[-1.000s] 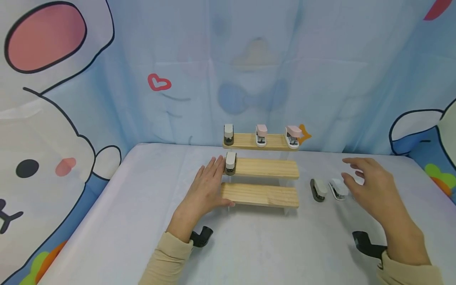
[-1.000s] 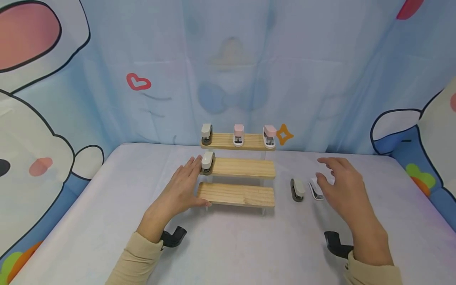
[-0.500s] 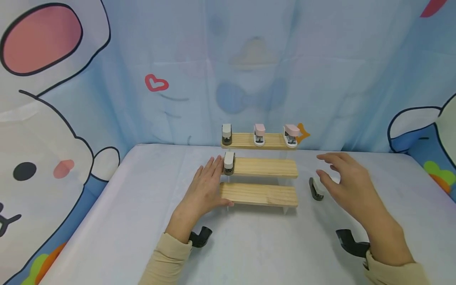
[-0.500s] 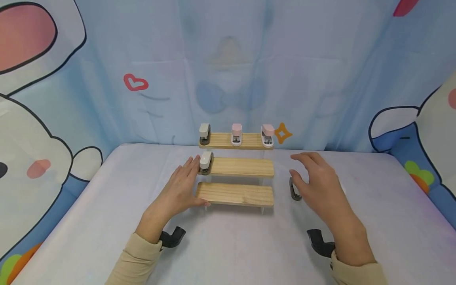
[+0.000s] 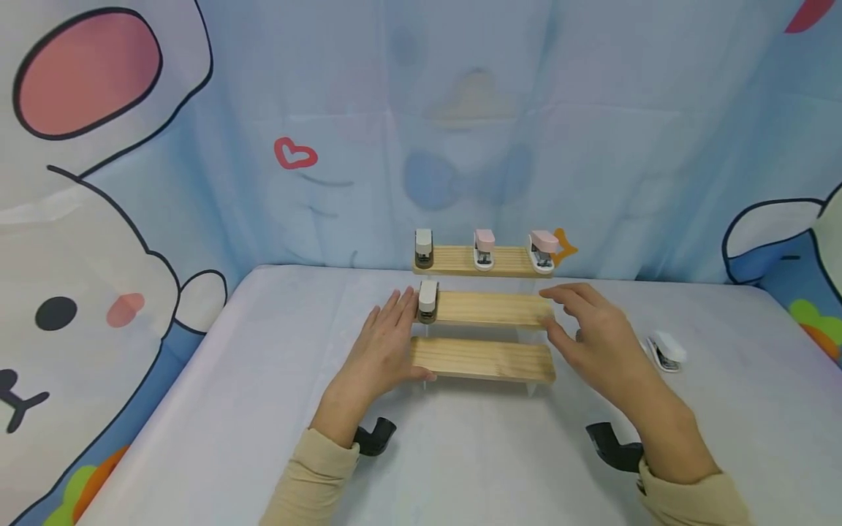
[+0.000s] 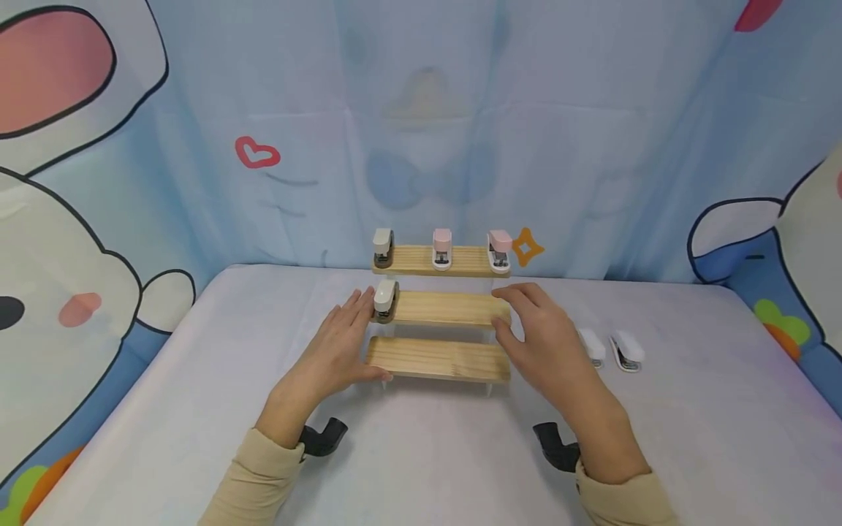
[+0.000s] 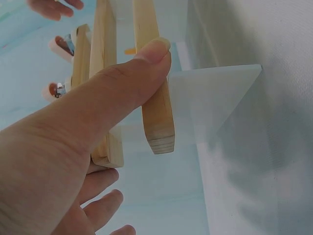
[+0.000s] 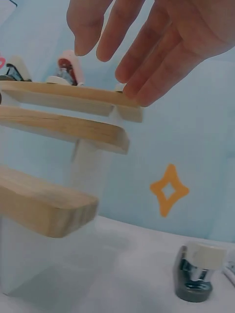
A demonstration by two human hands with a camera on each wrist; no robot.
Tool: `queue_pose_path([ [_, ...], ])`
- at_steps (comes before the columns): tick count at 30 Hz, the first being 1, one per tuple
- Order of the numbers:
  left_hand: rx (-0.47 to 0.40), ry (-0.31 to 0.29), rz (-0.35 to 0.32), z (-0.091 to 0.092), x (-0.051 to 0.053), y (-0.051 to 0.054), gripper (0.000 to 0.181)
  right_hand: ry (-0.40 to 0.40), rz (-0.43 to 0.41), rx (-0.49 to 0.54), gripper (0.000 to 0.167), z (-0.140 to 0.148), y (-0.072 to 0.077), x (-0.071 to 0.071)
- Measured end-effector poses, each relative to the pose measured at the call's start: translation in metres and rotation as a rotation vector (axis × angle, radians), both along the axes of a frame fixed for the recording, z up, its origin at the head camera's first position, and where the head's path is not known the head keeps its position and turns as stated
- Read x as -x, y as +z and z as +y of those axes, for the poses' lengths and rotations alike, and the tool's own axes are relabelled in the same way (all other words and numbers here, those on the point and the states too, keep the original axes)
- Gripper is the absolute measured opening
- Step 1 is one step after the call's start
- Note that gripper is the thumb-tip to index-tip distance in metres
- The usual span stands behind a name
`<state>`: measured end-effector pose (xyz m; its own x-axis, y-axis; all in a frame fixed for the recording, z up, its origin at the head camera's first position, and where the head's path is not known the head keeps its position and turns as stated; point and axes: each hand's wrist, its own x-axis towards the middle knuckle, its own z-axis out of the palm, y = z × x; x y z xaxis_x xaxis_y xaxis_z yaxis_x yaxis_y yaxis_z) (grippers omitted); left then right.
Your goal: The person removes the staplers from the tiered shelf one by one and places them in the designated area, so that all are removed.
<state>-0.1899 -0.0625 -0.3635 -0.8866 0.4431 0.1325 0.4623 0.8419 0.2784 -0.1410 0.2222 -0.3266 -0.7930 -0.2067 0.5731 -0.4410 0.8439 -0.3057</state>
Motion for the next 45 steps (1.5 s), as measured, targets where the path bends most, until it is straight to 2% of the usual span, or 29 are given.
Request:
queue_pose_path([
  [8,0.001,-0.001,0.004,0.000,0.000,0.001,0.126,0.084,-0.014,0.042,0.037,-0.018,-0.001,0.007],
  [15,0.018,0.000,0.017,0.000,0.000,0.001,0.126,0.164,0.023,0.028,0.040,-0.036,-0.007,0.018],
  [18,0.026,0.002,0.019,0.000,0.000,0.001,0.126,0.196,0.007,0.032,0.040,-0.044,-0.010,0.023],
  [24,0.025,-0.005,0.033,0.001,0.001,0.000,0.126,0.218,-0.077,0.068,0.040,-0.055,-0.015,0.029],
  [40,0.033,0.002,0.035,0.000,0.000,0.002,0.124,0.258,-0.125,0.091,0.045,-0.083,-0.014,0.045],
  [45,0.035,-0.009,0.054,0.000,0.000,0.001,0.124,0.281,-0.132,0.109,0.050,-0.092,-0.014,0.049],
])
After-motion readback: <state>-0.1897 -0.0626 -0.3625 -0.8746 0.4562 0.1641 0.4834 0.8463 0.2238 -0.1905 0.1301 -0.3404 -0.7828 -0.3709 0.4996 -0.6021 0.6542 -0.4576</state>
